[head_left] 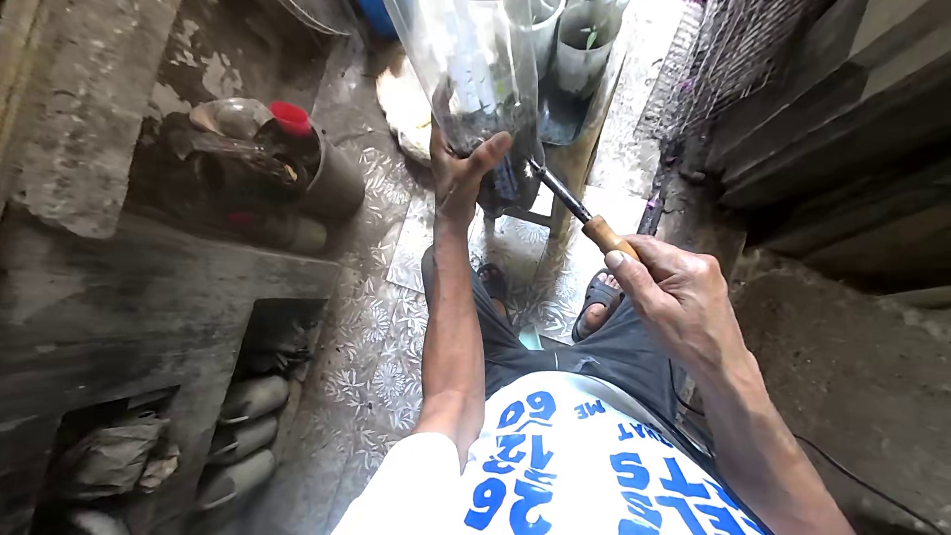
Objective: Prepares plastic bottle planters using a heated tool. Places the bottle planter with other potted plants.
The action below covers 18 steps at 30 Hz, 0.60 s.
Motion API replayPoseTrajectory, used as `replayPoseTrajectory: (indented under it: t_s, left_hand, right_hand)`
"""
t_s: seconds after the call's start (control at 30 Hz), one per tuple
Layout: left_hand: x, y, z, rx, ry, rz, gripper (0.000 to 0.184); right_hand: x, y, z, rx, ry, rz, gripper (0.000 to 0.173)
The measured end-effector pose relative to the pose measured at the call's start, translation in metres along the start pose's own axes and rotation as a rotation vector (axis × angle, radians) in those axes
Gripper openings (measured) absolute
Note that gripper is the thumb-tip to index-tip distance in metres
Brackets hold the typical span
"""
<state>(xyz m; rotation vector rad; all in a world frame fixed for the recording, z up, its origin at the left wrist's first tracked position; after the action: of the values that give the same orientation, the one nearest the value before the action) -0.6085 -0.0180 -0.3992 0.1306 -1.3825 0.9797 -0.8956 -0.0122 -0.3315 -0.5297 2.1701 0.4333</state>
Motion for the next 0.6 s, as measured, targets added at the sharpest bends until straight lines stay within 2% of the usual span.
replayPoseTrajectory:
  t_s: [0.1, 0.43, 0.6]
  left_hand:
    - [-0.0049, 0.003, 0.0005, 0.019, -0.009, 0.036, 0.121]
    - [-0.0111, 0.0102, 0.0002, 0.1, 0.006, -0.006, 0.116]
    - [-0.0081, 0.0067, -0.0017, 0.045, -0.045, 0.018, 0.115]
  right_hand:
    - [-0.0015, -0.0001, 0.0004, 0.002, -0.01, 0.018, 0.03]
    - [0.0074, -0.0006, 0.0049, -0.038, -0.012, 0.05, 0.029]
    - [0.0078, -0.0035, 0.0073, -0.036, -0.02, 0.051, 0.029]
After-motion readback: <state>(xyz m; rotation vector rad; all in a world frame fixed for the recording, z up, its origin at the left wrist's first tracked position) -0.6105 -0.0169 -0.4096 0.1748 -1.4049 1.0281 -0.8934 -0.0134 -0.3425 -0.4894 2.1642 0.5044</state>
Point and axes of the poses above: each hand's wrist, its own y-axis away from the middle knuckle, its own z-axis out of the palm, x = y × z, the point moved 1 cm from there along -y, towards the middle knuckle, and after that the axes turned 12 degrees about z, right-handed, at the moved point
